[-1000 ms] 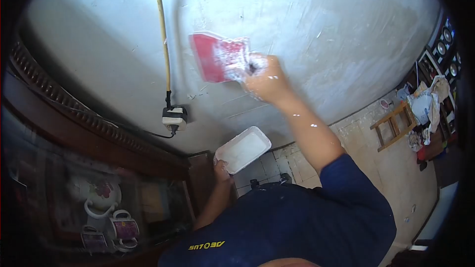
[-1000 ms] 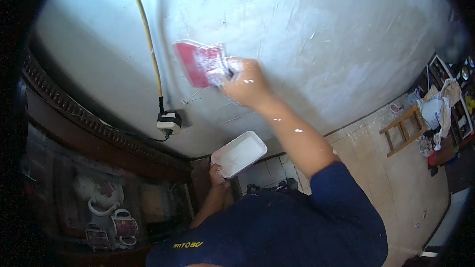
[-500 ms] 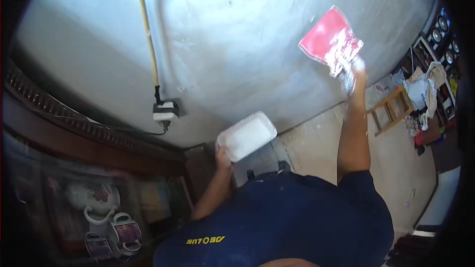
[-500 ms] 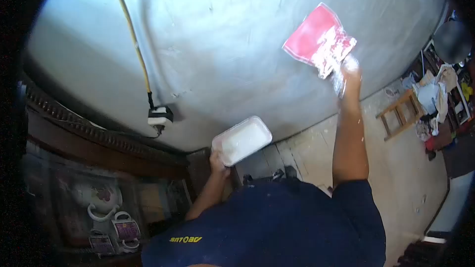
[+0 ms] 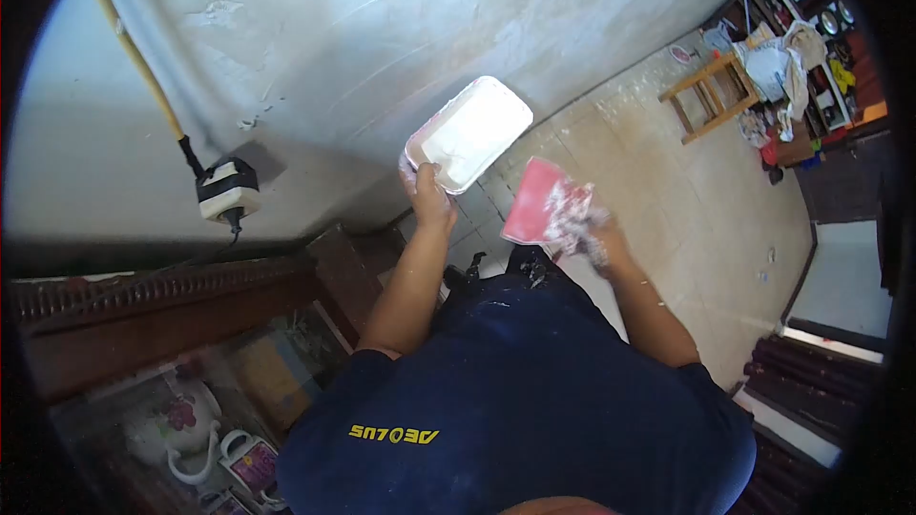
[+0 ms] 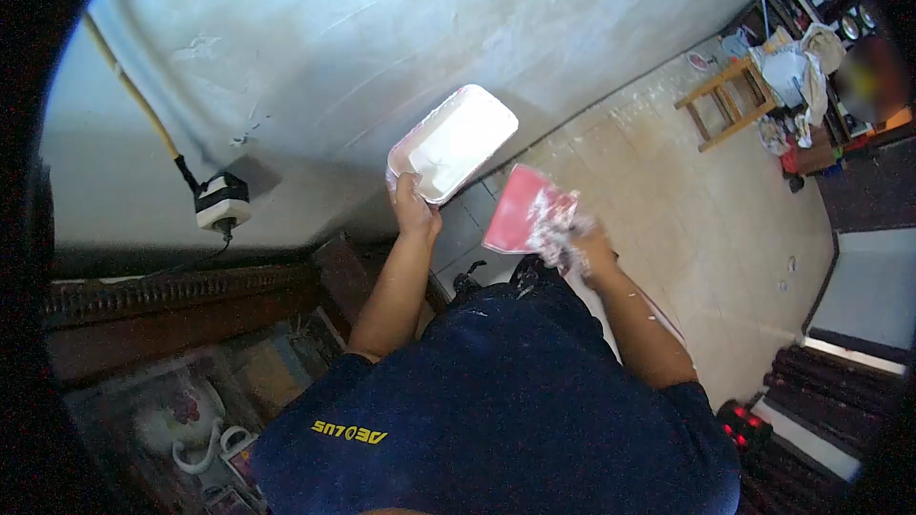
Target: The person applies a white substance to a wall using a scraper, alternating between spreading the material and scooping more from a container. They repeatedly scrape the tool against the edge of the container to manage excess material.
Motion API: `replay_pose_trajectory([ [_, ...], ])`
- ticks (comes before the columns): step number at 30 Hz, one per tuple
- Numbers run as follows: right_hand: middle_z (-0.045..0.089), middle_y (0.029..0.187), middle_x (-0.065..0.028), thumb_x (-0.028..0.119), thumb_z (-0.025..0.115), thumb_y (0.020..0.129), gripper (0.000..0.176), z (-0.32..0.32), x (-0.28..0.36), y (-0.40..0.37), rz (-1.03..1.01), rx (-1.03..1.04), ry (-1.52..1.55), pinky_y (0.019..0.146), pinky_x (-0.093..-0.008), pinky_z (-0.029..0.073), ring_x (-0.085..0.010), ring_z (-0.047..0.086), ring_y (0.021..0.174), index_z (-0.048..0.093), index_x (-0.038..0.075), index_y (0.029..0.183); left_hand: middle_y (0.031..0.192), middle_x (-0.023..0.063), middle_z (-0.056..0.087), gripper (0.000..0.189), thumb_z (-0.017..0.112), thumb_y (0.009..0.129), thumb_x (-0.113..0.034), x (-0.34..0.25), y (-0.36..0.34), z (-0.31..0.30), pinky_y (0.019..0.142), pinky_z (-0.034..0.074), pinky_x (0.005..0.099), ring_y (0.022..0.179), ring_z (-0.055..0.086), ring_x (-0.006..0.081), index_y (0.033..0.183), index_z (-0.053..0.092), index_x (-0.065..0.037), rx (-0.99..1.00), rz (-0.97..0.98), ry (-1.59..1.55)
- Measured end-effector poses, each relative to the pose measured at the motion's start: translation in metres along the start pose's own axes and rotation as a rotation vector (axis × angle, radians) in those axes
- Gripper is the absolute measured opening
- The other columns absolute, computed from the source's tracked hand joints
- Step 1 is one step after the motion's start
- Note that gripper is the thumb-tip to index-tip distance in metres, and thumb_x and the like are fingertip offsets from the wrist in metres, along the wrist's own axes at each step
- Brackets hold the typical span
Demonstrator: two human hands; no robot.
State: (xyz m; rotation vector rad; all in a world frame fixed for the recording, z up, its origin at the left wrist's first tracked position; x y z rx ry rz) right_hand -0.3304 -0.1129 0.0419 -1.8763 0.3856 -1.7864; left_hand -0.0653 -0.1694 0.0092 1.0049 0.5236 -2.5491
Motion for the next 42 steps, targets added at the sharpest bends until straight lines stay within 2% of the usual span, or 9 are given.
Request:
replay_pose_trajectory([
  [6, 0.065, 0.086, -0.019, 0.023, 0.057, 0.077, 0.031, -0.043, 0.179, 0.003, -0.626, -0.04, -1.011, 0.065, -0.0375, 0.047, -0.0268, 0.062, 0.072, 0.062, -0.004, 0.092, 0.113, 0.0111, 0.047, 0.055, 0.043, 0.067, -0.002, 0.007, -0.012, -0.005, 0.094, 0.037, 0.0327, 0.105, 0.047, 0.021, 0.122, 0.037, -0.001, 0.136, -0.016, 0.085],
  [12, 0.059, 0.088, -0.0303, 0.025, 0.056, 0.068, 0.04, -0.028, 0.2, 0.079, -0.195, 0.29, -1.655, 0.075, -0.0404, 0.046, -0.037, 0.06, 0.083, 0.06, -0.01, 0.086, 0.11, 0.0115, 0.048, 0.057, 0.045, 0.066, -0.001, 0.028, -0.029, 0.015, 0.093, 0.037, 0.0313, 0.104, 0.048, 0.0199, 0.123, 0.037, 0.002, 0.171, 0.067, 0.182],
  [22, 0.051, 0.053, -0.0018, 0.018, 0.06, 0.075, 0.018, -0.091, 0.109, 0.159, 0.455, 0.725, -0.962, 0.035, -0.0233, 0.029, -0.0084, 0.044, 0.042, 0.06, 0.007, 0.061, 0.108, 0.0125, 0.049, 0.056, 0.049, 0.066, -0.004, 0.08, -0.031, 0.026, 0.093, 0.037, 0.0337, 0.102, 0.048, 0.0204, 0.121, 0.039, 0.003, 0.062, 0.225, 0.513],
  [26, 0.055, 0.06, -0.0021, 0.011, 0.057, 0.079, 0.01, -0.116, 0.07, 0.191, 0.178, 1.014, -0.757, 0.04, -0.0233, 0.036, -0.0087, 0.047, 0.046, 0.061, 0.007, 0.072, 0.108, 0.0126, 0.049, 0.056, 0.05, 0.066, -0.003, 0.098, -0.028, 0.036, 0.091, 0.038, 0.0328, 0.101, 0.049, 0.0204, 0.121, 0.039, 0.003, 0.03, 0.255, 0.587],
  [27, 0.061, 0.069, -0.0025, 0.009, 0.059, 0.079, 0.006, -0.108, 0.076, 0.183, -0.77, 1.272, -1.116, 0.05, -0.0229, 0.043, -0.0097, 0.052, 0.055, 0.064, 0.006, 0.079, 0.109, 0.0121, 0.049, 0.056, 0.049, 0.067, -0.001, 0.105, -0.027, 0.036, 0.09, 0.039, 0.0321, 0.101, 0.049, 0.0198, 0.122, 0.038, 0.002, 0.028, 0.283, 0.626],
  [28, 0.061, 0.069, -0.0025, 0.009, 0.059, 0.079, 0.006, -0.104, 0.073, 0.18, -0.777, 1.277, -1.118, 0.05, -0.0229, 0.043, -0.0097, 0.052, 0.055, 0.064, 0.006, 0.079, 0.109, 0.0115, 0.049, 0.056, 0.049, 0.068, 0.0, 0.111, -0.025, 0.037, 0.089, 0.04, 0.0313, 0.1, 0.05, 0.0191, 0.123, 0.037, 0.001, 0.029, 0.313, 0.666],
  [30, 0.063, 0.078, -0.0037, 0.007, 0.06, 0.079, 0.008, -0.093, 0.065, 0.176, 0.429, 0.891, -0.48, 0.059, -0.0222, 0.046, -0.0099, 0.055, 0.064, 0.065, 0.005, 0.086, 0.109, 0.0118, 0.049, 0.054, 0.051, 0.07, 0.0, 0.11, -0.029, 0.052, 0.089, 0.04, 0.0314, 0.1, 0.049, 0.0191, 0.122, 0.038, 0.001, 0.032, 0.264, 0.6],
  [31, 0.064, 0.08, -0.0038, 0.006, 0.059, 0.08, 0.011, -0.084, 0.073, 0.17, 0.587, 0.792, -0.321, 0.059, -0.0227, 0.046, -0.0085, 0.056, 0.066, 0.065, 0.004, 0.088, 0.109, 0.0118, 0.049, 0.052, 0.051, 0.072, 0.001, 0.11, -0.029, 0.055, 0.089, 0.04, 0.0313, 0.1, 0.049, 0.019, 0.122, 0.038, 0.001, 0.028, 0.244, 0.573],
  [42, 0.062, 0.08, -0.0058, 0.009, 0.066, 0.078, 0.022, -0.051, 0.142, 0.123, -0.12, 0.672, -0.271, 0.044, -0.0218, 0.042, -0.008, 0.056, 0.058, 0.059, -0.002, 0.096, 0.108, 0.0121, 0.054, 0.041, 0.054, 0.078, -0.007, 0.018, -0.023, 0.08, 0.085, 0.044, 0.0312, 0.099, 0.054, 0.0202, 0.117, 0.043, 0.0, -0.013, 0.13, 0.1],
])
Point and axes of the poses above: each hand's wrist, its own y-axis towards the middle knuckle, its own z-axis out of the palm, x = y × z, the point moved 2 cm from there along y, towards the middle knuckle
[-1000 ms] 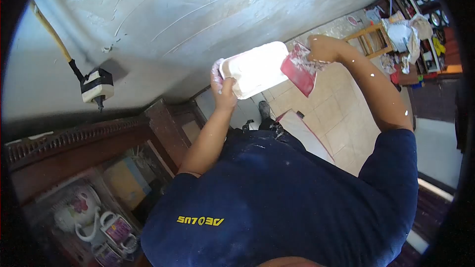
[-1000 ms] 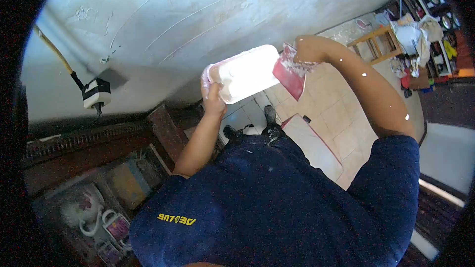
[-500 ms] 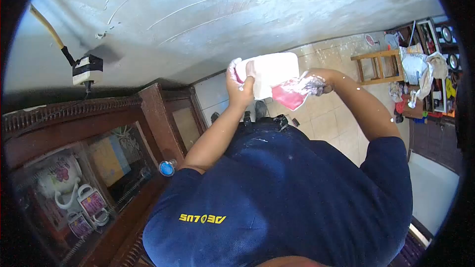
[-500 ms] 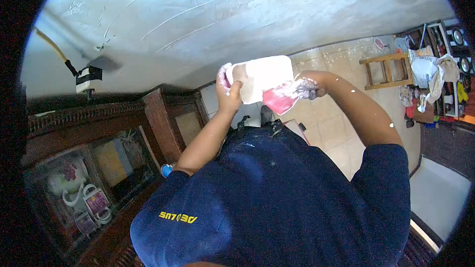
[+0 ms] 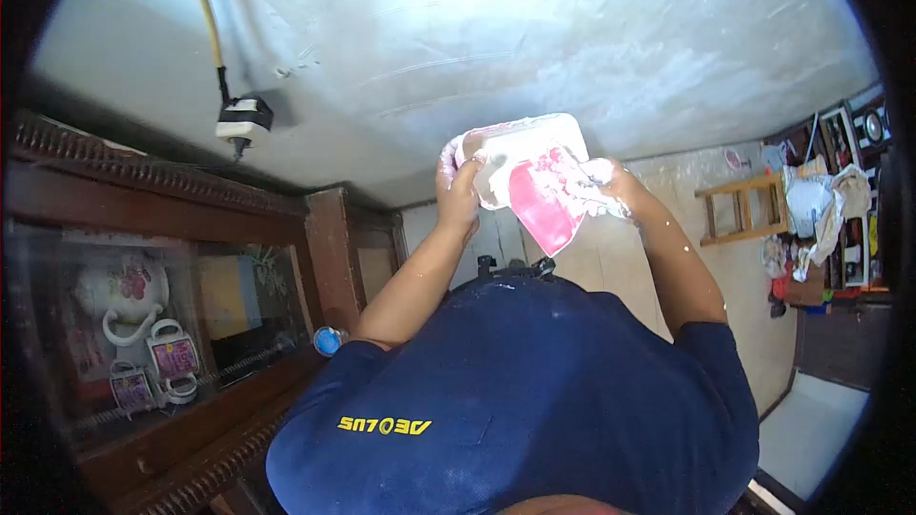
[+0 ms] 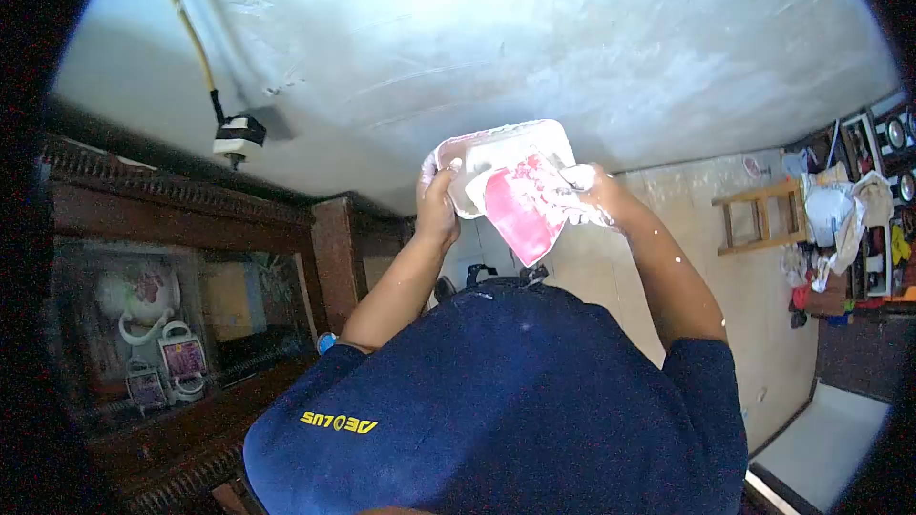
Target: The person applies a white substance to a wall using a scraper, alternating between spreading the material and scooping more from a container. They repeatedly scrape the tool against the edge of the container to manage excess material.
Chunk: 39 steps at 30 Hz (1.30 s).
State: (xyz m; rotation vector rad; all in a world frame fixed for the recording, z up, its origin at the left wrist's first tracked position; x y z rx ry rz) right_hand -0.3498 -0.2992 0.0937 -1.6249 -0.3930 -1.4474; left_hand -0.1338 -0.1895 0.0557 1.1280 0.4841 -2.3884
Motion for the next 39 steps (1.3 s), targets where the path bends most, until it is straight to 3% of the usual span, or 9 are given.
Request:
replay_pose_trajectory([
  [10, 0.059, 0.102, -0.0103, -0.004, 0.052, 0.083, 0.04, 0.049, 0.117, -0.016, -0.709, -0.077, -0.118, 0.059, -0.0225, 0.046, -0.0111, 0.056, 0.081, 0.048, -0.002, 0.122, 0.101, 0.0101, 0.058, 0.035, 0.053, 0.081, -0.013, -0.097, 0.004, 0.014, 0.08, 0.049, 0.0332, 0.092, 0.059, 0.0207, 0.114, 0.047, -0.001, 0.117, -0.081, -0.163],
  [12, 0.057, 0.111, -0.0143, -0.004, 0.051, 0.079, 0.04, 0.05, 0.126, -0.014, -0.566, 0.028, -0.134, 0.071, -0.0251, 0.049, -0.0142, 0.056, 0.093, 0.05, -0.007, 0.119, 0.1, 0.0099, 0.058, 0.033, 0.053, 0.082, -0.015, -0.115, 0.003, 0.018, 0.078, 0.05, 0.0338, 0.089, 0.06, 0.0211, 0.113, 0.048, -0.002, 0.123, -0.033, -0.171],
  [15, 0.054, 0.118, -0.0152, 0.009, 0.062, 0.076, 0.048, 0.065, 0.144, -0.019, -0.73, 0.219, -0.004, 0.091, -0.0304, 0.043, -0.0215, 0.049, 0.115, 0.05, -0.009, 0.119, 0.103, 0.0116, 0.058, 0.037, 0.052, 0.082, -0.017, -0.137, 0.001, 0.018, 0.081, 0.049, 0.0349, 0.093, 0.059, 0.0225, 0.115, 0.047, -0.001, 0.139, -0.085, -0.175],
  [22, 0.06, 0.111, -0.0139, -0.009, 0.052, 0.07, 0.043, 0.105, 0.188, -0.042, -0.836, -0.007, -0.453, 0.084, -0.024, 0.045, -0.0132, 0.056, 0.099, 0.054, -0.01, 0.114, 0.109, 0.0151, 0.056, 0.044, 0.047, 0.082, -0.021, -0.178, -0.003, 0.014, 0.083, 0.049, 0.0379, 0.096, 0.059, 0.0261, 0.118, 0.043, 0.003, 0.275, -0.088, -0.227],
  [26, 0.066, 0.097, -0.0123, -0.002, 0.065, 0.072, 0.03, 0.111, 0.224, -0.032, -1.178, -0.245, -0.443, 0.07, -0.025, 0.049, -0.0127, 0.063, 0.083, 0.064, -0.001, 0.102, 0.104, 0.0148, 0.058, 0.042, 0.047, 0.081, -0.021, -0.194, -0.003, 0.017, 0.082, 0.049, 0.0389, 0.094, 0.059, 0.0259, 0.115, 0.047, 0.003, 0.279, -0.062, -0.228],
  [28, 0.067, 0.086, -0.0133, 0.002, 0.066, 0.071, 0.031, 0.121, 0.259, -0.043, -1.571, -0.523, -1.135, 0.06, -0.028, 0.049, -0.019, 0.065, 0.069, 0.065, 0.003, 0.101, 0.107, 0.0151, 0.058, 0.045, 0.046, 0.08, -0.024, -0.199, 0.0, 0.015, 0.085, 0.048, 0.0402, 0.096, 0.059, 0.0269, 0.117, 0.047, 0.002, 0.29, -0.059, -0.213],
  [29, 0.065, 0.076, -0.014, 0.005, 0.067, 0.07, 0.027, 0.114, 0.269, -0.032, -1.706, -0.538, -1.034, 0.053, -0.0296, 0.047, -0.0251, 0.062, 0.06, 0.067, 0.005, 0.096, 0.109, 0.0154, 0.057, 0.048, 0.045, 0.08, -0.026, -0.201, 0.0, 0.014, 0.088, 0.046, 0.0415, 0.098, 0.058, 0.0279, 0.118, 0.047, 0.002, 0.295, -0.067, -0.199],
  [34, 0.062, 0.061, -0.0045, 0.011, 0.066, 0.077, 0.015, 0.13, 0.335, -0.019, -1.425, -0.587, -0.559, 0.047, -0.0244, 0.041, -0.0064, 0.05, 0.051, 0.067, 0.0, 0.087, 0.108, 0.0151, 0.057, 0.048, 0.045, 0.08, -0.026, -0.208, 0.0, 0.013, 0.088, 0.047, 0.0412, 0.097, 0.058, 0.028, 0.118, 0.047, 0.002, 0.273, -0.039, -0.172],
  [39, 0.056, 0.056, -0.0021, 0.029, 0.071, 0.077, 0.032, 0.162, 0.387, -0.006, -1.161, -0.53, -0.446, 0.046, -0.0252, 0.036, -0.007, 0.044, 0.048, 0.066, -0.002, 0.08, 0.106, 0.0151, 0.058, 0.048, 0.045, 0.079, -0.026, -0.202, 0.005, 0.008, 0.087, 0.047, 0.0411, 0.096, 0.058, 0.0283, 0.118, 0.047, 0.002, 0.247, -0.022, -0.181],
])
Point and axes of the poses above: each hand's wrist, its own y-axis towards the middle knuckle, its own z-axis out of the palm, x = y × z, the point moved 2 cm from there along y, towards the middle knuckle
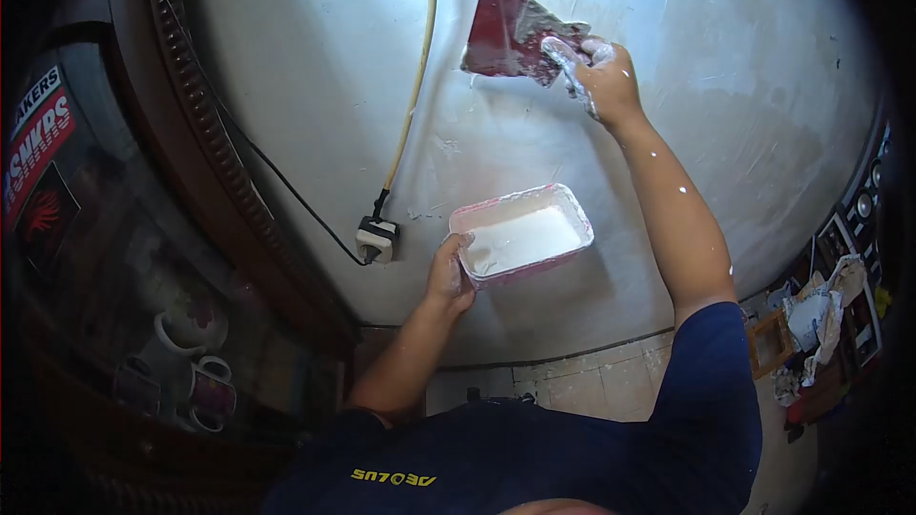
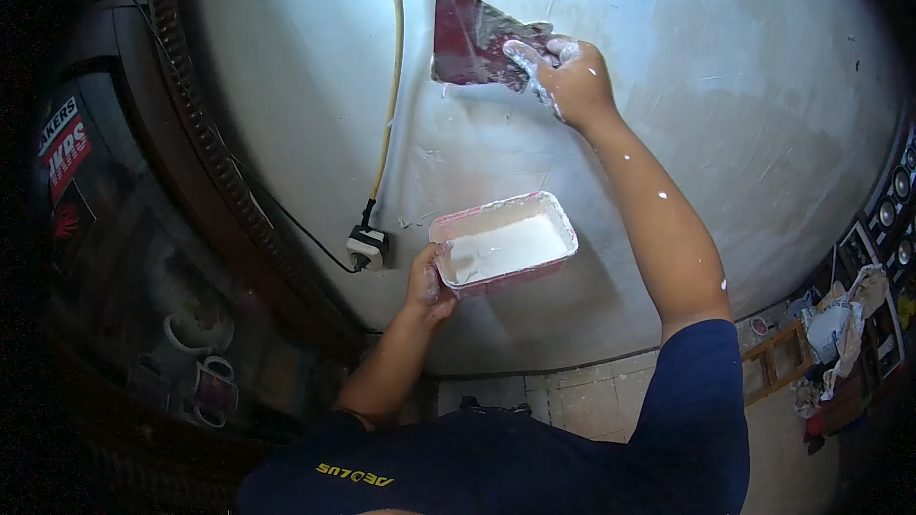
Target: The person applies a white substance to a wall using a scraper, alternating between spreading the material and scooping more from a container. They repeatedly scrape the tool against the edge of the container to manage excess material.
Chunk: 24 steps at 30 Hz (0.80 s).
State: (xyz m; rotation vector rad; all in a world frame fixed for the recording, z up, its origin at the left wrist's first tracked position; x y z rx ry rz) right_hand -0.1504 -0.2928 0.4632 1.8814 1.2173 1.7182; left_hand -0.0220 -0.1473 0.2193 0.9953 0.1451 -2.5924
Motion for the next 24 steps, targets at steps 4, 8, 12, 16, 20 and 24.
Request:
replay_pose_trajectory([
  [4, 0.063, 0.065, -0.0145, 0.024, 0.067, 0.074, 0.027, 0.017, -0.034, 0.025, -0.133, -0.101, -0.336, 0.056, -0.0341, 0.045, -0.0238, 0.057, 0.055, 0.065, -0.002, 0.079, 0.106, 0.0158, 0.057, 0.048, 0.047, 0.079, -0.026, 0.01, 0.005, -0.013, 0.086, 0.047, 0.0413, 0.095, 0.058, 0.0289, 0.118, 0.046, 0.002, -0.013, -0.045, -0.016],
  [8, 0.066, 0.078, -0.0174, 0.02, 0.063, 0.074, 0.024, -0.046, -0.066, 0.043, -0.253, -0.315, -0.444, 0.065, -0.0354, 0.048, -0.029, 0.062, 0.067, 0.066, -0.001, 0.086, 0.106, 0.0164, 0.057, 0.048, 0.048, 0.079, -0.024, 0.016, 0.004, -0.027, 0.086, 0.047, 0.0404, 0.095, 0.058, 0.0289, 0.118, 0.046, 0.003, -0.02, -0.026, -0.028],
  [12, 0.067, 0.086, -0.0062, 0.017, 0.061, 0.08, 0.025, -0.097, -0.044, 0.026, -0.056, -0.207, -0.063, 0.066, -0.0277, 0.046, -0.0128, 0.06, 0.071, 0.065, -0.002, 0.097, 0.106, 0.0157, 0.057, 0.049, 0.048, 0.076, -0.023, 0.021, -0.007, -0.046, 0.087, 0.046, 0.039, 0.098, 0.057, 0.0282, 0.118, 0.046, 0.003, -0.017, -0.032, -0.045],
  [16, 0.065, 0.087, -0.0027, 0.02, 0.063, 0.083, 0.027, -0.053, -0.021, 0.011, 0.07, -0.066, -0.066, 0.067, -0.0225, 0.044, -0.0066, 0.056, 0.076, 0.065, -0.003, 0.098, 0.108, 0.0144, 0.056, 0.05, 0.049, 0.074, -0.022, 0.033, -0.013, -0.052, 0.086, 0.046, 0.0386, 0.097, 0.057, 0.0268, 0.119, 0.045, 0.001, -0.062, -0.06, -0.032],
  [20, 0.066, 0.076, -0.0057, 0.021, 0.064, 0.08, 0.028, 0.026, -0.021, 0.009, -0.015, 0.054, 0.027, 0.064, -0.0277, 0.046, -0.0105, 0.056, 0.068, 0.065, -0.002, 0.095, 0.105, 0.0139, 0.056, 0.046, 0.049, 0.075, -0.02, 0.046, -0.019, -0.063, 0.086, 0.047, 0.0381, 0.096, 0.057, 0.0268, 0.116, 0.047, 0.001, -0.101, -0.083, -0.003],
  [24, 0.063, 0.079, -0.0214, 0.026, 0.065, 0.073, 0.032, 0.031, -0.022, 0.017, -0.124, -0.131, -0.396, 0.067, -0.0356, 0.048, -0.0343, 0.06, 0.07, 0.064, -0.001, 0.09, 0.105, 0.013, 0.057, 0.045, 0.049, 0.074, -0.014, 0.052, -0.022, -0.07, 0.085, 0.047, 0.0358, 0.096, 0.058, 0.0247, 0.117, 0.047, 0.001, -0.092, -0.099, -0.07],
])
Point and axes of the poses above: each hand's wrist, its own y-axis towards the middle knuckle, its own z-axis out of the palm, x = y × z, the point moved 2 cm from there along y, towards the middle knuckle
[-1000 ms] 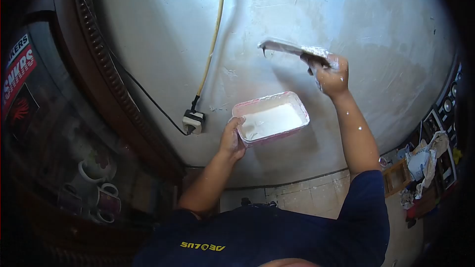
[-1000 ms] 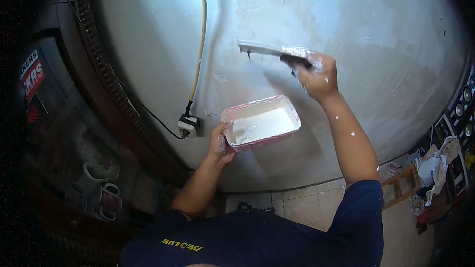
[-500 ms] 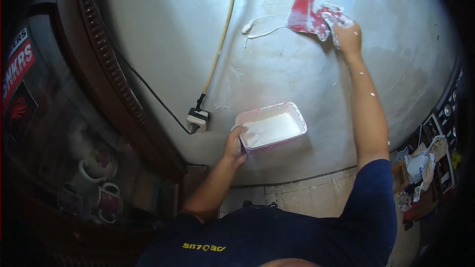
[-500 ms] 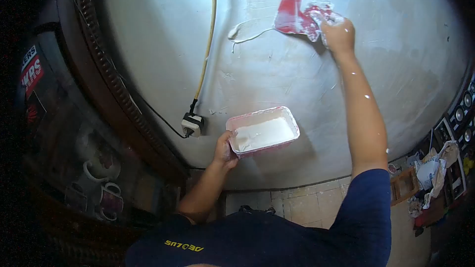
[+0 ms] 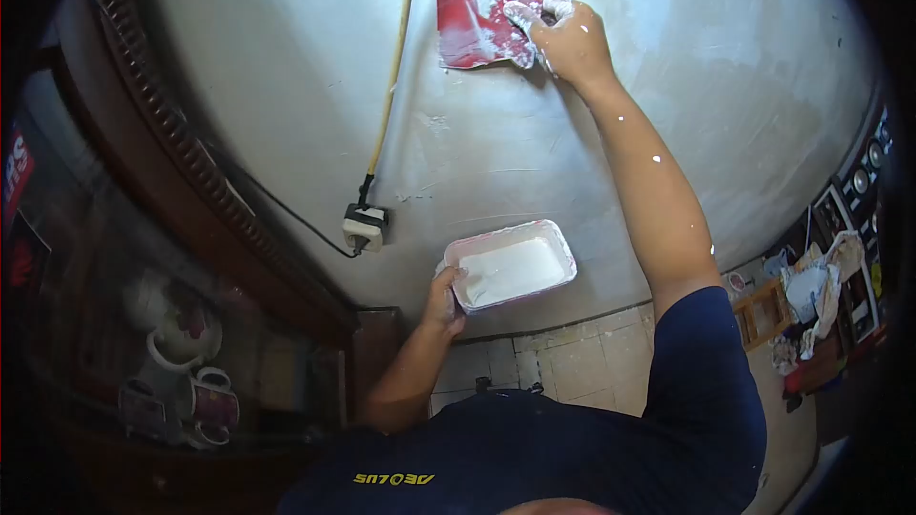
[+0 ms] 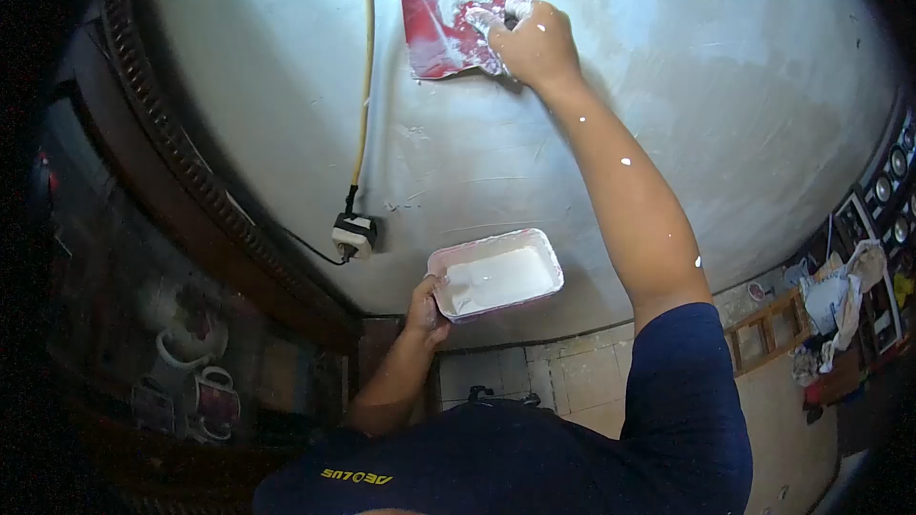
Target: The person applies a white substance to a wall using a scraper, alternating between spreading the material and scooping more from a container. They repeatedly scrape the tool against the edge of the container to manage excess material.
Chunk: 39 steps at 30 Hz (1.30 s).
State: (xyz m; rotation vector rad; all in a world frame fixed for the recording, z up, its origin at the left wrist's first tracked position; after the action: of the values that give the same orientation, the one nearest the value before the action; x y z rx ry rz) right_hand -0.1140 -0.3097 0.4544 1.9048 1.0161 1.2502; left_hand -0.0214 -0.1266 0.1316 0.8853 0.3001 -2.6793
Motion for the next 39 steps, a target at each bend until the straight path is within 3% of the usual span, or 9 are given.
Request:
replay_pose_trajectory([
  [11, 0.065, 0.091, -0.0095, 0.0, 0.052, 0.078, 0.03, -0.125, -0.107, -0.013, 0.177, -0.177, 0.46, 0.065, -0.0251, 0.049, -0.0106, 0.061, 0.073, 0.058, -0.009, 0.105, 0.105, 0.0151, 0.057, 0.051, 0.05, 0.072, -0.018, 0.008, -0.013, -0.022, 0.087, 0.047, 0.0385, 0.096, 0.057, 0.0276, 0.119, 0.045, 0.004, -0.01, 0.005, 0.057],
  [17, 0.062, 0.073, -0.0217, 0.017, 0.064, 0.069, 0.023, 0.005, -0.012, -0.021, -0.079, -0.029, 0.118, 0.063, -0.0387, 0.048, -0.0351, 0.06, 0.065, 0.063, -0.004, 0.077, 0.103, 0.0148, 0.057, 0.05, 0.049, 0.074, -0.019, 0.023, -0.015, -0.016, 0.087, 0.046, 0.0396, 0.096, 0.058, 0.0283, 0.118, 0.046, 0.004, -0.032, -0.003, 0.091],
  [22, 0.063, 0.073, -0.0214, 0.02, 0.064, 0.068, 0.021, -0.073, -0.106, -0.009, 0.221, -0.238, -0.179, 0.067, -0.0398, 0.048, -0.0358, 0.06, 0.068, 0.064, 0.0, 0.072, 0.103, 0.0153, 0.058, 0.049, 0.048, 0.075, -0.019, 0.024, -0.024, -0.021, 0.087, 0.046, 0.0394, 0.095, 0.058, 0.0287, 0.118, 0.046, 0.004, -0.065, -0.022, 0.046],
  [23, 0.064, 0.074, -0.0205, 0.021, 0.064, 0.067, 0.024, -0.103, -0.159, -0.014, -0.075, -0.198, -0.439, 0.067, -0.0394, 0.048, -0.034, 0.062, 0.069, 0.065, -0.001, 0.076, 0.103, 0.0156, 0.058, 0.049, 0.048, 0.075, -0.02, 0.025, -0.028, -0.022, 0.087, 0.046, 0.0392, 0.095, 0.058, 0.0287, 0.118, 0.046, 0.004, -0.04, -0.018, 0.028],
  [28, 0.065, 0.094, -0.0123, 0.008, 0.056, 0.078, 0.034, -0.178, -0.185, -0.029, 0.295, -0.332, 0.318, 0.07, -0.0279, 0.048, -0.0153, 0.062, 0.081, 0.056, -0.008, 0.109, 0.108, 0.0174, 0.056, 0.052, 0.048, 0.072, -0.019, 0.034, -0.028, -0.037, 0.088, 0.045, 0.0408, 0.099, 0.057, 0.0297, 0.119, 0.045, 0.004, -0.06, 0.006, 0.057],
  [31, 0.063, 0.101, -0.0122, 0.005, 0.052, 0.08, 0.034, -0.117, -0.117, -0.03, 0.116, -0.052, 0.587, 0.072, -0.027, 0.049, -0.0146, 0.061, 0.081, 0.053, -0.008, 0.112, 0.106, 0.0152, 0.056, 0.047, 0.045, 0.073, -0.013, 0.044, -0.025, -0.037, 0.088, 0.045, 0.0371, 0.097, 0.057, 0.028, 0.117, 0.046, 0.002, -0.089, -0.023, -0.003],
  [33, 0.062, 0.076, -0.0214, 0.015, 0.059, 0.074, 0.024, -0.049, -0.102, -0.04, -0.114, -0.047, -0.304, 0.064, -0.0335, 0.049, -0.0287, 0.06, 0.062, 0.058, -0.008, 0.082, 0.106, 0.0152, 0.056, 0.046, 0.044, 0.073, -0.013, 0.051, -0.021, -0.034, 0.088, 0.046, 0.0371, 0.097, 0.057, 0.028, 0.117, 0.046, 0.002, -0.074, -0.058, -0.017],
  [34, 0.059, 0.073, -0.0262, 0.019, 0.059, 0.073, 0.026, -0.036, -0.034, -0.041, 0.029, 0.012, 0.254, 0.07, -0.0399, 0.048, -0.0384, 0.059, 0.068, 0.059, -0.006, 0.08, 0.105, 0.0152, 0.057, 0.046, 0.044, 0.073, -0.013, 0.055, -0.019, -0.03, 0.087, 0.046, 0.0372, 0.096, 0.058, 0.028, 0.117, 0.046, 0.002, -0.055, -0.082, -0.039],
  [39, 0.06, 0.075, -0.0257, 0.031, 0.063, 0.071, 0.033, 0.011, -0.073, -0.04, 0.081, -0.019, -0.043, 0.074, -0.0443, 0.047, -0.0423, 0.058, 0.076, 0.063, -0.002, 0.075, 0.105, 0.0149, 0.057, 0.047, 0.044, 0.072, -0.014, 0.066, -0.018, -0.022, 0.086, 0.047, 0.0373, 0.096, 0.058, 0.0276, 0.116, 0.046, 0.002, -0.064, -0.115, -0.002],
])
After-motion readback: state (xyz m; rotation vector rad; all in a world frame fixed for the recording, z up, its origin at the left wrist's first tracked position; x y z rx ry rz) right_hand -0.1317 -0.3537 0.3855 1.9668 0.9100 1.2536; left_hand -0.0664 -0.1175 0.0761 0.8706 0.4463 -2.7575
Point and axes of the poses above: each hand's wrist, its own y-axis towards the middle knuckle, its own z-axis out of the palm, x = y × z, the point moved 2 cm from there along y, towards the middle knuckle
